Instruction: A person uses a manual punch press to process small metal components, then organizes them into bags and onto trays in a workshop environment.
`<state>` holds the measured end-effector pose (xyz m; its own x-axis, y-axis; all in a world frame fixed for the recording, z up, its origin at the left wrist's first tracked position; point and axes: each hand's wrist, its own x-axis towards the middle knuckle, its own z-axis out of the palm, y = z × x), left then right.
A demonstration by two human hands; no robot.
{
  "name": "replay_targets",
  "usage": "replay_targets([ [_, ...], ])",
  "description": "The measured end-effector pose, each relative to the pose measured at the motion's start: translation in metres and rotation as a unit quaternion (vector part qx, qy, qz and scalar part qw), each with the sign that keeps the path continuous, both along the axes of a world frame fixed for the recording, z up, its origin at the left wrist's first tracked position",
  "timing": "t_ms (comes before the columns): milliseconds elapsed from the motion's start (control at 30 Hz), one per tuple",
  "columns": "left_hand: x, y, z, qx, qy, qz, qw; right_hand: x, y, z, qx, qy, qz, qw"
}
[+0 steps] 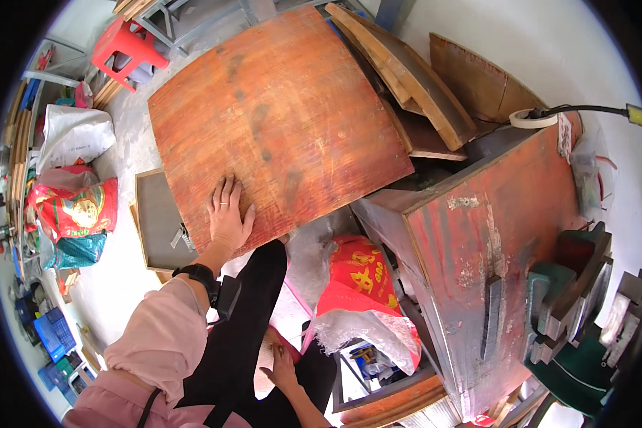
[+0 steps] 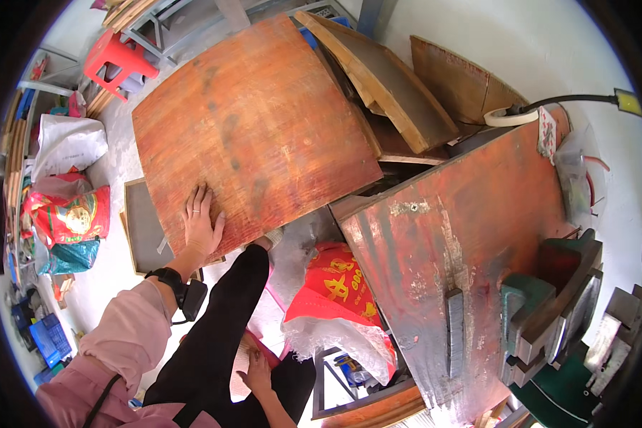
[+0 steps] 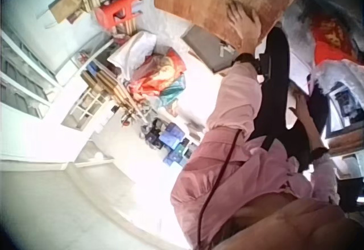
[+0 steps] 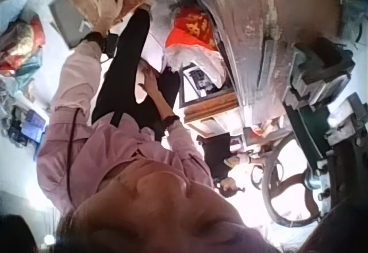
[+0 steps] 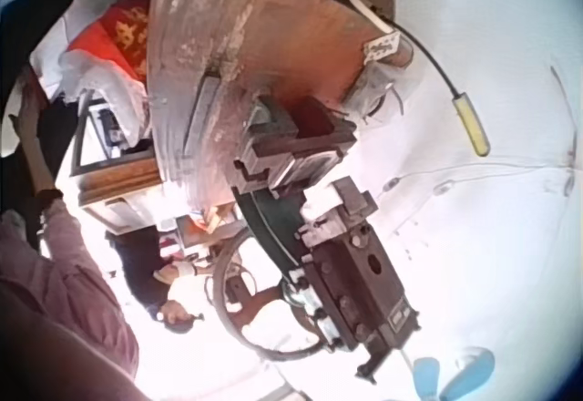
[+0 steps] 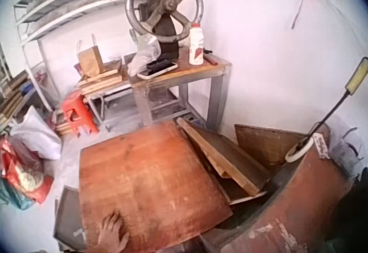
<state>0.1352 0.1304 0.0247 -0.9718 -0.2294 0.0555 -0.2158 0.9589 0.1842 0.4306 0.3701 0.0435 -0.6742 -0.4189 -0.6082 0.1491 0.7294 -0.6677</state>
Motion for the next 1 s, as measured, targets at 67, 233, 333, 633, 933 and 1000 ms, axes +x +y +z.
replay_targets([
  [67, 0.0, -0.005, 0.002, -0.011, -0.005, -0.003, 1.0, 0.006, -0.014, -0.017, 0.019, -0.109, -0.014, 0.994],
  [233, 0.003, -0.01, 0.005, -0.016, -0.013, -0.002, 1.0, 0.044, -0.035, -0.042, -0.036, -0.227, -0.016, 0.973],
  [333, -0.001, 0.011, 0.0, 0.006, -0.007, -0.01, 1.0, 0.104, -0.035, -0.081, -0.106, -0.271, 0.029, 0.956],
  [633, -0.002, 0.01, 0.002, 0.0, 0.015, 0.001, 1.0, 0.101, -0.027, -0.076, -0.075, -0.354, 0.229, 0.904],
  [933, 0.005, -0.004, -0.003, -0.004, 0.04, 0.014, 0.999, -0.027, 0.182, -0.067, -0.028, -0.182, -0.493, 0.851],
  [1000, 0.006, -0.004, -0.004, -0.001, 0.047, 0.014, 0.999, -0.023, 0.205, -0.066, -0.055, -0.205, -0.584, 0.783],
])
